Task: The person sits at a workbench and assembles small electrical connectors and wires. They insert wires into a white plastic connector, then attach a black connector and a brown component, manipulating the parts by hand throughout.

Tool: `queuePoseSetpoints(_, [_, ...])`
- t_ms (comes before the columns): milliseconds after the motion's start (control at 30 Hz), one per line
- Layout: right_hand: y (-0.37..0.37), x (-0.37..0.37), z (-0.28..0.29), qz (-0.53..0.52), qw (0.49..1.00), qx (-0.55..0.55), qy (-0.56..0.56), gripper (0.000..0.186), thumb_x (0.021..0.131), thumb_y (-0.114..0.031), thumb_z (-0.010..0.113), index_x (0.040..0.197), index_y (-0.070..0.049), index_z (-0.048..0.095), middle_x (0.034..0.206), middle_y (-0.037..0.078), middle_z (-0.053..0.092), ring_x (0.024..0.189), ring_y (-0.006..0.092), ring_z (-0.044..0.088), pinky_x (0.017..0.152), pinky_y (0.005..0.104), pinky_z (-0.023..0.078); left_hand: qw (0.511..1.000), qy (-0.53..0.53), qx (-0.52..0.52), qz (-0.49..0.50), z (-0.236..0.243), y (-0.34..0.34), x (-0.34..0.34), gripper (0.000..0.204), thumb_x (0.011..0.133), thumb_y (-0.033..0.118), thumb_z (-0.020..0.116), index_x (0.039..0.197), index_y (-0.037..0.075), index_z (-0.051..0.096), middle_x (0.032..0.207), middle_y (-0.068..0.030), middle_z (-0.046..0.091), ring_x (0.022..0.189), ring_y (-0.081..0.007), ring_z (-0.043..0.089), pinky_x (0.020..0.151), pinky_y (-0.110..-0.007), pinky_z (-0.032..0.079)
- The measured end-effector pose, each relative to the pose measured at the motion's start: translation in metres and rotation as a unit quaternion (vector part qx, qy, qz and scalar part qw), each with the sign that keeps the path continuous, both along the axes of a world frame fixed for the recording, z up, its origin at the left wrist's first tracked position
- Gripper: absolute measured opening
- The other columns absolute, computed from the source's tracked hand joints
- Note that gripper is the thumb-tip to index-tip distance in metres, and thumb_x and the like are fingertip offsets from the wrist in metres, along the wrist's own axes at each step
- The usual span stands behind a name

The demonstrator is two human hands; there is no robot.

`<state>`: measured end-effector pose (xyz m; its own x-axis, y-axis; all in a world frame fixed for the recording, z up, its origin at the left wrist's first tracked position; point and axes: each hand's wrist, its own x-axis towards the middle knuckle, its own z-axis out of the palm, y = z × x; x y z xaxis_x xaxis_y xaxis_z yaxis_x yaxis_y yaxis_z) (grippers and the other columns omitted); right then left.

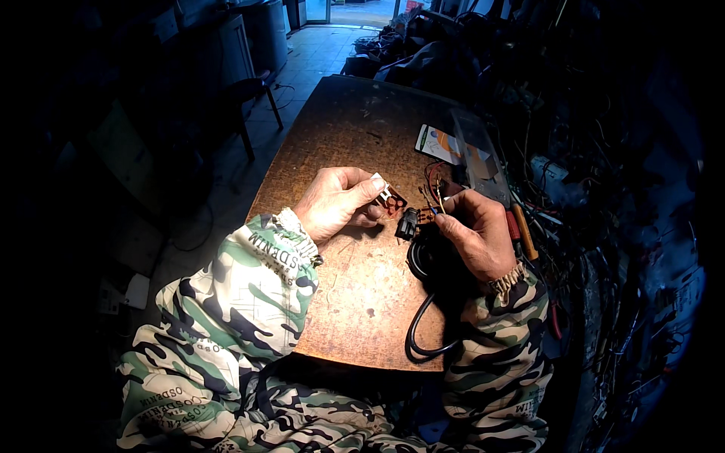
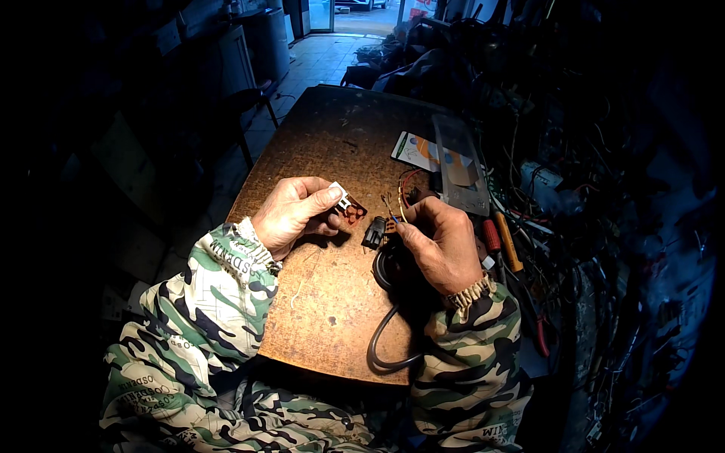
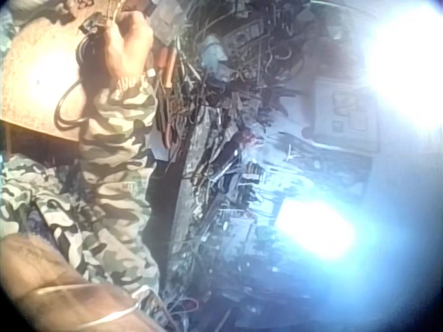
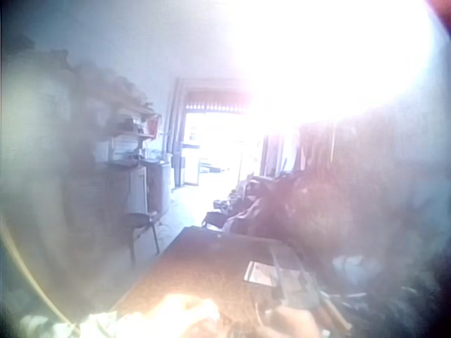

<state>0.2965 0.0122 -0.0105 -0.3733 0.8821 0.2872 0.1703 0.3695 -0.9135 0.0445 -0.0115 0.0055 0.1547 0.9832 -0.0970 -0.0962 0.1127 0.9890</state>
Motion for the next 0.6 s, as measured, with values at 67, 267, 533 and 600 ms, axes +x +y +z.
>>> queuePoseSetpoints(67, [0.0008,-0.0005,-0.0012,0.0,1.0,-0.002,-0.001,0.01,0.087,-0.001,0.069,0.092,0.005,0.062,0.078,0.005,0.064,0.071,0.0082,0.059,0.063,0.0249,0.049,1.0,0.006,-0.001,0.006,-0.0005,0.0,-0.0002,0.028,0.097,0.029,0.066,0.104,0.001,0.065,0.088,-0.0041,0.068,0.073,-0.0079,0.065,0.067,-0.023,0.058])
queuePoseSetpoints(267, [0.0008,-0.0011,-0.0004,-0.001,1.0,0.0,-0.008,0.01,0.087,0.0,0.069,0.092,0.005,0.062,0.078,0.006,0.065,0.072,0.0087,0.061,0.063,0.0245,0.05,1.0,0.008,-0.004,0.011,0.0013,-0.0011,0.0004,0.029,0.098,0.029,0.065,0.104,0.002,0.065,0.089,-0.005,0.069,0.074,-0.0083,0.066,0.067,-0.023,0.057])
queuePoseSetpoints(533, [-0.0001,-0.0007,0.0023,-0.002,1.0,0.0,-0.019,0.011,0.087,-0.001,0.069,0.092,0.005,0.062,0.079,0.007,0.066,0.072,0.0099,0.062,0.063,0.0249,0.051,1.0,-0.005,-0.003,0.01,-0.0014,0.0001,-0.0001,0.029,0.097,0.03,0.066,0.104,0.001,0.065,0.089,-0.0061,0.069,0.073,-0.0097,0.066,0.068,-0.024,0.057])
queuePoseSetpoints(600, [-0.0002,-0.0007,0.0024,-0.004,1.0,0.011,-0.021,0.011,0.087,-0.001,0.069,0.092,0.006,0.063,0.079,0.008,0.067,0.072,0.0102,0.063,0.063,0.0253,0.051,1.0,0.0,-0.004,0.014,0.0003,-0.0007,0.0005,0.029,0.097,0.03,0.066,0.104,0.001,0.064,0.09,-0.0065,0.069,0.073,-0.01,0.067,0.067,-0.025,0.057])
